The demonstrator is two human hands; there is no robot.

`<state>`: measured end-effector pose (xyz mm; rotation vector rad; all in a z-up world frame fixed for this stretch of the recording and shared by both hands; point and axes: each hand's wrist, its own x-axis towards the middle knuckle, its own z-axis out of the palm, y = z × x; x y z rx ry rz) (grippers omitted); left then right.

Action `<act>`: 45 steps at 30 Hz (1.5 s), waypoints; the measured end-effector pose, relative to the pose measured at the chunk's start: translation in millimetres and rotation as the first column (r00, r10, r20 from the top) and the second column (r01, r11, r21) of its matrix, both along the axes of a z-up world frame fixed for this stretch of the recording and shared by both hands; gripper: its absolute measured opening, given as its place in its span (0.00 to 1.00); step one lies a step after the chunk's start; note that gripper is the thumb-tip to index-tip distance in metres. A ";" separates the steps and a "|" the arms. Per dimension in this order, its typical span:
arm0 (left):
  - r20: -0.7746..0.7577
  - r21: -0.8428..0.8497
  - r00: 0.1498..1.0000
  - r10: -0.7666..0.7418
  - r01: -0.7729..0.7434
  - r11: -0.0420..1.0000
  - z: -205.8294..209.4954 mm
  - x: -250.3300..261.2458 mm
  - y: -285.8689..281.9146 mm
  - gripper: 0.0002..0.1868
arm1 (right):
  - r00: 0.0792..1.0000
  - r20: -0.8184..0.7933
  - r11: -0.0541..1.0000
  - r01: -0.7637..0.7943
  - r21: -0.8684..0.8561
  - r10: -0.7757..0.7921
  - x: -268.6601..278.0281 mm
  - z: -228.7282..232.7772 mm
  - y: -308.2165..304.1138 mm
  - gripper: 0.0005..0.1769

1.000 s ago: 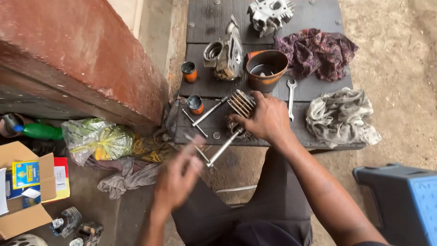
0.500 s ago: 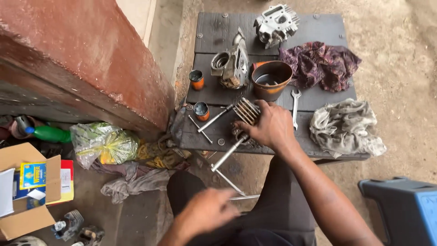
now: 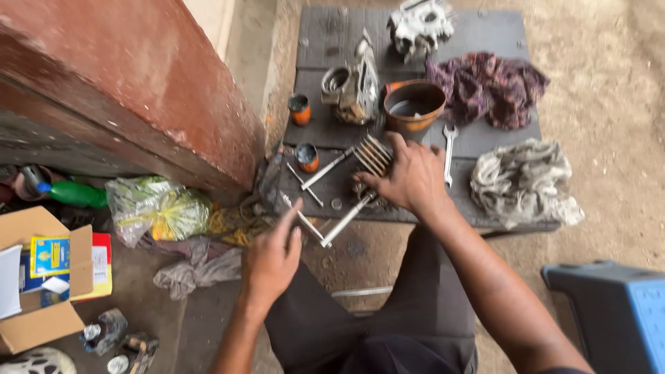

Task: Cleaning and inspecting internal motorcycle engine components such as the cylinder and head.

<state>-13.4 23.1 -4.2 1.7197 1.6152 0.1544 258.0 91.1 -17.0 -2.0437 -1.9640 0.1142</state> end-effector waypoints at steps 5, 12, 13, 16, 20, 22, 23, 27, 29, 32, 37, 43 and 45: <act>-0.048 0.148 0.852 -0.522 0.523 0.839 -17.3 7.4 -22.3 0.33 | 0.996 -0.061 0.978 0.059 -0.198 -0.072 -1.0 8.3 2.9 0.56; -0.063 0.059 0.895 -0.442 0.445 0.893 -64.3 -4.3 -18.6 0.22 | 0.996 -0.083 0.984 0.021 -0.177 -0.036 2.3 3.2 4.4 0.55; -0.067 0.060 0.894 -0.444 0.448 0.892 -52.1 -2.6 -16.9 0.22 | 0.996 -0.085 0.985 0.023 -0.174 -0.039 2.0 4.8 5.3 0.55; 0.061 0.000 0.858 -0.510 0.510 0.860 -19.9 -2.0 -12.0 0.25 | 0.998 -0.061 0.988 0.016 -0.155 -0.026 0.1 2.6 0.5 0.54; -0.126 0.010 0.955 -0.270 0.273 0.962 -25.0 5.6 -13.0 0.30 | 0.998 -0.059 0.996 0.004 -0.086 -0.010 4.0 -0.1 3.5 0.51; -0.141 0.003 0.925 -0.353 0.357 0.934 -30.1 10.1 -24.5 0.30 | 0.996 -0.082 0.997 0.013 -0.082 -0.020 3.4 -1.5 5.3 0.51; -0.003 0.067 0.893 -0.450 0.449 0.891 -22.4 11.3 -30.6 0.26 | 0.998 -0.066 0.995 0.013 -0.099 -0.020 2.8 0.3 3.9 0.52; 0.147 0.195 0.954 -0.260 0.229 0.954 8.0 -1.0 -0.5 0.21 | 0.996 -0.077 0.986 0.022 -0.165 -0.035 -0.5 12.1 4.3 0.50; -0.050 0.119 0.952 -0.301 0.305 0.945 -14.9 5.6 -13.6 0.28 | 0.998 -0.062 0.991 0.013 -0.133 -0.021 1.3 3.3 0.4 0.51; -0.113 -0.007 0.859 -0.499 0.502 0.865 2.1 14.0 -25.6 0.38 | 0.998 -0.053 0.988 0.021 -0.152 -0.029 -0.3 8.2 4.0 0.51; 0.447 0.588 0.781 -0.436 0.111 0.801 20.6 4.7 -6.4 0.30 | 0.999 -0.052 0.997 -0.012 -0.076 0.008 2.2 1.8 0.3 0.50; -0.159 -0.134 0.788 -0.594 0.579 0.804 -7.7 16.2 -27.4 0.20 | 0.998 -0.054 0.985 0.032 -0.167 -0.042 0.6 4.6 3.6 0.52; 0.301 0.258 0.882 -0.363 0.292 0.921 16.9 8.2 -21.4 0.11 | 0.998 -0.056 0.993 0.012 -0.114 -0.018 1.5 2.6 2.9 0.52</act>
